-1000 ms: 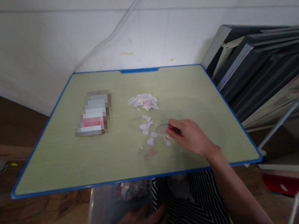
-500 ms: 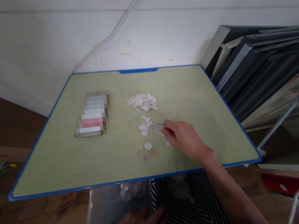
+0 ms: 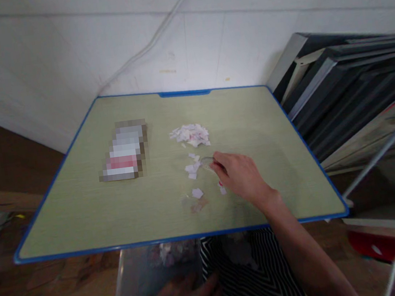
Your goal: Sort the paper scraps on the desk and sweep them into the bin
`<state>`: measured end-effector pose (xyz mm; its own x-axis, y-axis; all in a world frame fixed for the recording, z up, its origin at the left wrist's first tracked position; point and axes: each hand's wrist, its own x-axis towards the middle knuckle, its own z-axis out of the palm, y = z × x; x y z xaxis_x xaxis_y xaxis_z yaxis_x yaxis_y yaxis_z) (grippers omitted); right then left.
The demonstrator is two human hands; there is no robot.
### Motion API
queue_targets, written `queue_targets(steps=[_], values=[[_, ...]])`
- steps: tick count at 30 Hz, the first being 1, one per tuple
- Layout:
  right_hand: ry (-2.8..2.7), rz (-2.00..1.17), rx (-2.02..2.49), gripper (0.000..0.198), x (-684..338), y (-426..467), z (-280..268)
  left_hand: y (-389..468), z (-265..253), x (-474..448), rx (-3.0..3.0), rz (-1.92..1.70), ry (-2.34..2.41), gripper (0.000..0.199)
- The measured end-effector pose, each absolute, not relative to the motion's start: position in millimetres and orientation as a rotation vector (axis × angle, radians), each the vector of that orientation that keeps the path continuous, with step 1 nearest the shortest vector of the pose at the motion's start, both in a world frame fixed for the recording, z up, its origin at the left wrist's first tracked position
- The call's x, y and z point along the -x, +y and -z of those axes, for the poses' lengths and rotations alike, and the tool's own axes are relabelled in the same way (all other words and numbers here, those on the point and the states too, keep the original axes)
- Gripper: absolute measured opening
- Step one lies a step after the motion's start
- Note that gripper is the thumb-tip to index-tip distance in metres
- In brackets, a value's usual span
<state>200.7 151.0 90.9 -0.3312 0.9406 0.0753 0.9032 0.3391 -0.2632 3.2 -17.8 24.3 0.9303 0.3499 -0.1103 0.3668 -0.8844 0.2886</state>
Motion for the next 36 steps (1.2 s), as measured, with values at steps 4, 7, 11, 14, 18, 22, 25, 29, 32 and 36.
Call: queue_targets(steps=[4,7,11,14,18,22,25,29,32,36], values=[[-2.473,-0.266,1.678,0.022,-204.4,149.0,-97.7,-18.1,-23.8,-2.9,-2.803,0.037,0.53,0.035],[-2.552,-0.266,1.661,0.022,-208.6,145.8,-105.5,-18.6,-22.4,-3.0,-2.822,0.033,0.536,0.038],[-2.566,-0.261,1.66,0.023,-209.7,141.9,-108.7,-18.7,-21.9,-3.0,-2.837,0.063,0.518,0.04],[-2.465,-0.328,1.653,0.022,-206.5,141.2,-103.9,-18.6,-22.1,-2.7,-2.83,0.039,0.538,0.038],[-2.469,-0.407,1.635,0.021,-203.5,141.3,-99.7,-18.6,-22.3,-2.5,-2.829,0.037,0.525,0.036],[-2.529,-0.384,1.639,0.02,-209.6,138.5,-104.3,-21.3,-17.4,-2.6,-2.837,0.007,0.543,0.035],[-2.56,-0.389,1.623,0.021,-217.1,135.6,-107.3,-24.3,-10.8,-2.1,-2.839,-0.034,0.557,0.035],[-2.542,-0.431,1.557,0.024,-223.1,136.6,-107.2,-26.3,-7.3,-0.6,-2.849,-0.018,0.553,0.038],[-2.465,-0.485,1.492,0.024,-226.4,141.9,-105.9,-25.5,-10.0,0.3,-2.847,-0.021,0.554,0.036],[-2.442,-0.424,1.523,0.021,-238.2,143.5,-97.9,-23.2,-14.3,-0.8,-2.834,-0.027,0.548,0.036]])
